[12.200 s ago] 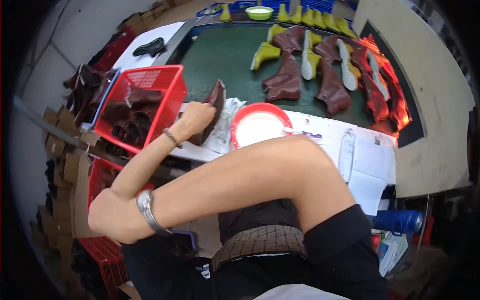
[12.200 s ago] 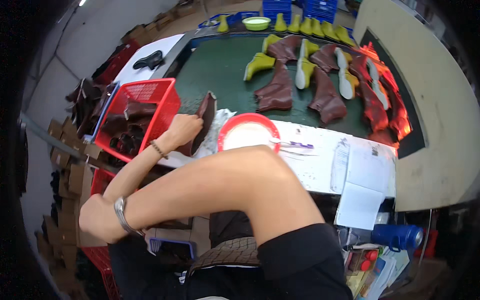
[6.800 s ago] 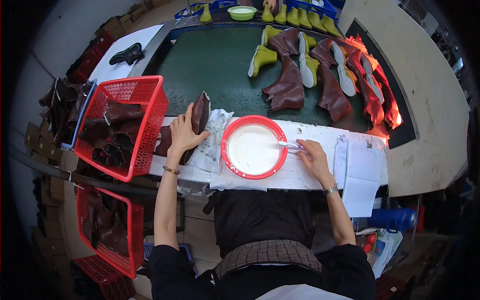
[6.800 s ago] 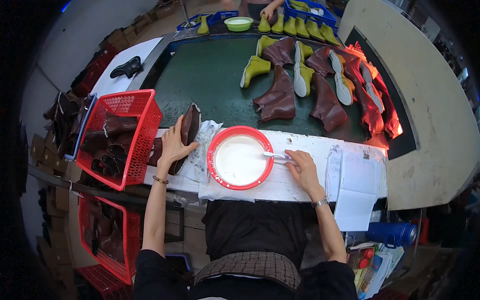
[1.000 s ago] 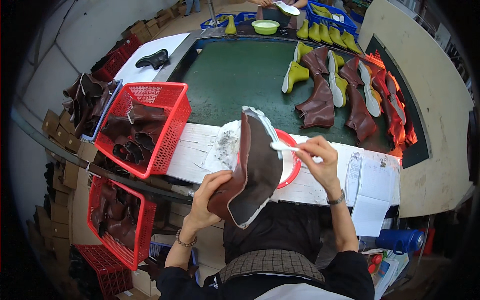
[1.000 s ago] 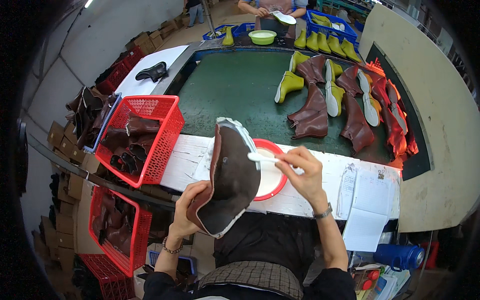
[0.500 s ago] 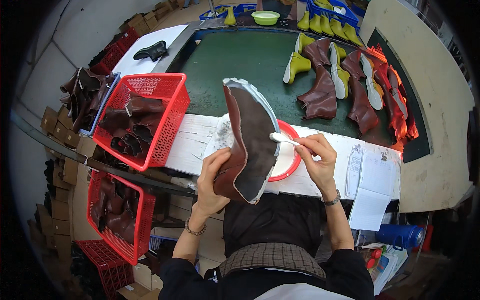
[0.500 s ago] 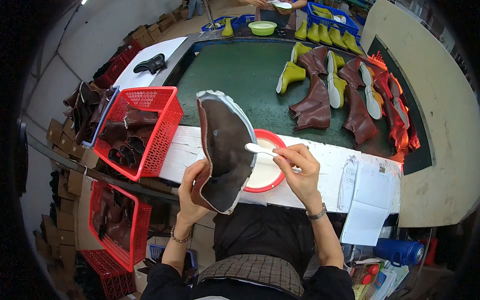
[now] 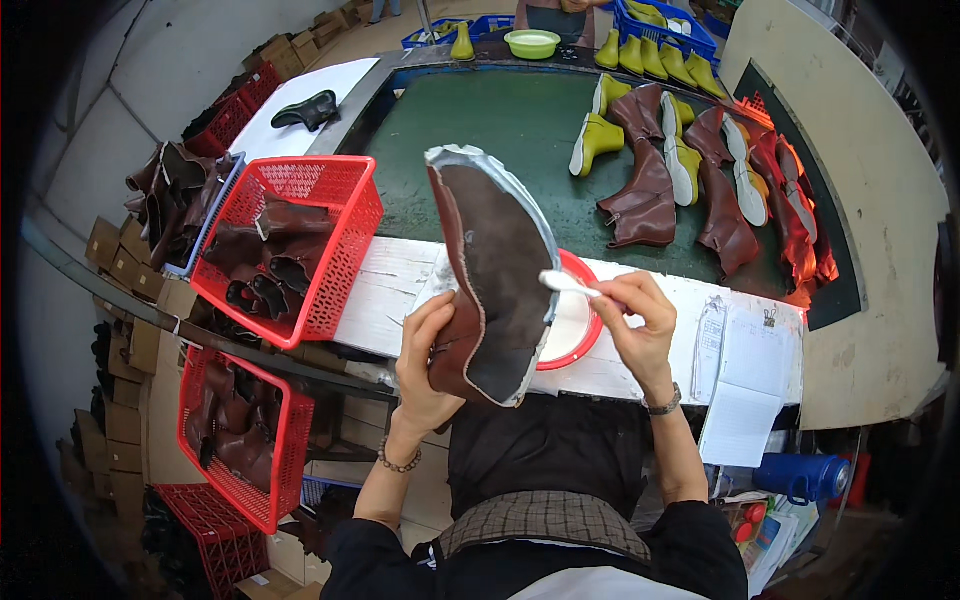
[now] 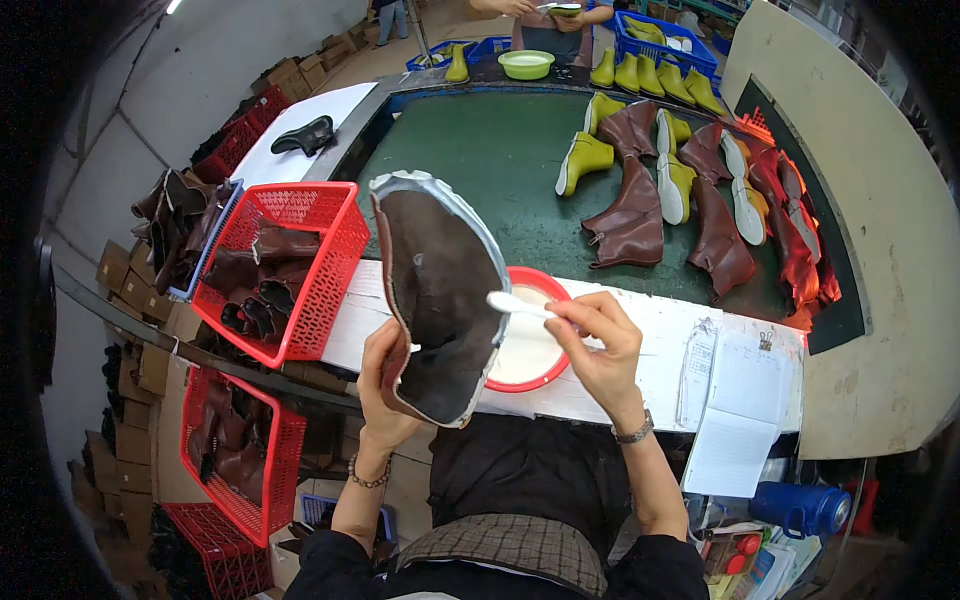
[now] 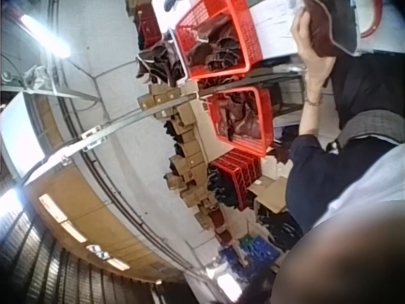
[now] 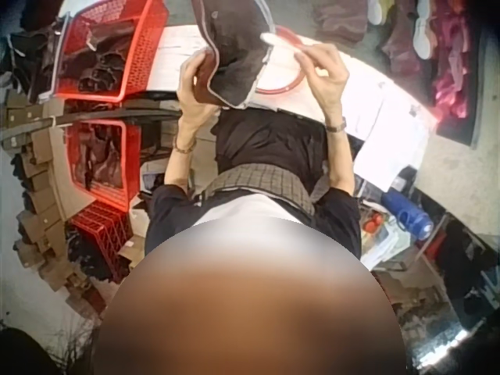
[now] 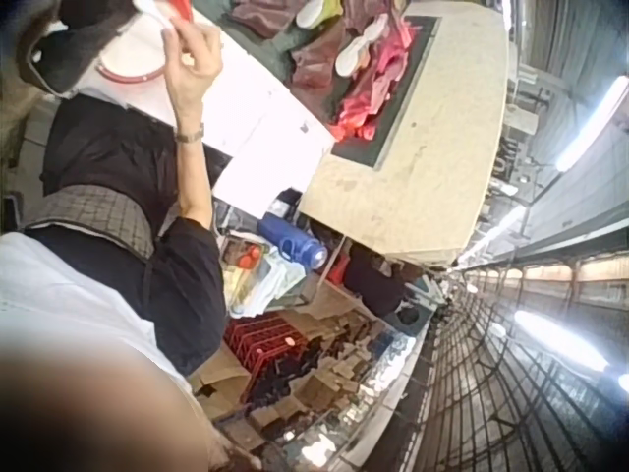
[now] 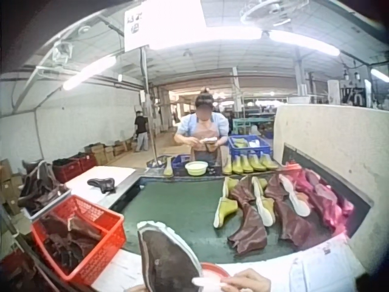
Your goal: The recorder applies a white adhesive liquid to the edges of leather boot components using a brush.
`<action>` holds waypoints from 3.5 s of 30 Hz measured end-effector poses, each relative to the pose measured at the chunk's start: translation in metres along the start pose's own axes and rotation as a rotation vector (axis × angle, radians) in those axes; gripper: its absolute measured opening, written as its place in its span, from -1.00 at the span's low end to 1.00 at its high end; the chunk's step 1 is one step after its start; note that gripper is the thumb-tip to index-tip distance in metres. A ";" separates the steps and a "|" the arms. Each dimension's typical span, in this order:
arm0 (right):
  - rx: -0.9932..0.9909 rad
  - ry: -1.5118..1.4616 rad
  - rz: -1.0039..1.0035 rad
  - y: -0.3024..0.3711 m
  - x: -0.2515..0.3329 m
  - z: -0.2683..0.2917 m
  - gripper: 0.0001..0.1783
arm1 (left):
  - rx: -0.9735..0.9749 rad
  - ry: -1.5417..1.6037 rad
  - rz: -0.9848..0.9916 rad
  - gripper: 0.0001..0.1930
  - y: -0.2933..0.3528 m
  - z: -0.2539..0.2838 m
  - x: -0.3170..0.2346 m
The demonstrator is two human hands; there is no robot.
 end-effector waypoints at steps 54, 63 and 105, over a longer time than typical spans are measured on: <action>0.189 0.118 -0.232 -0.019 -0.026 0.026 -0.81 | 0.490 1.150 0.720 -0.31 0.055 0.077 0.087; 0.329 0.051 0.051 -0.025 -0.014 0.007 -0.82 | 0.377 1.270 0.688 -0.28 0.045 0.069 0.092; 0.371 0.079 0.137 -0.037 0.009 -0.001 -0.81 | 0.631 1.400 0.729 -0.09 0.038 0.021 0.074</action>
Point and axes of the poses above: each hand's wrist, its own y-axis away from the middle knuckle, its own z-axis out of the back of the hand, x = y × z, the point moved 3 cm from there along -y, towards the middle knuckle, and after that the axes turned 15 degrees about -y, right-handed, at the moved point
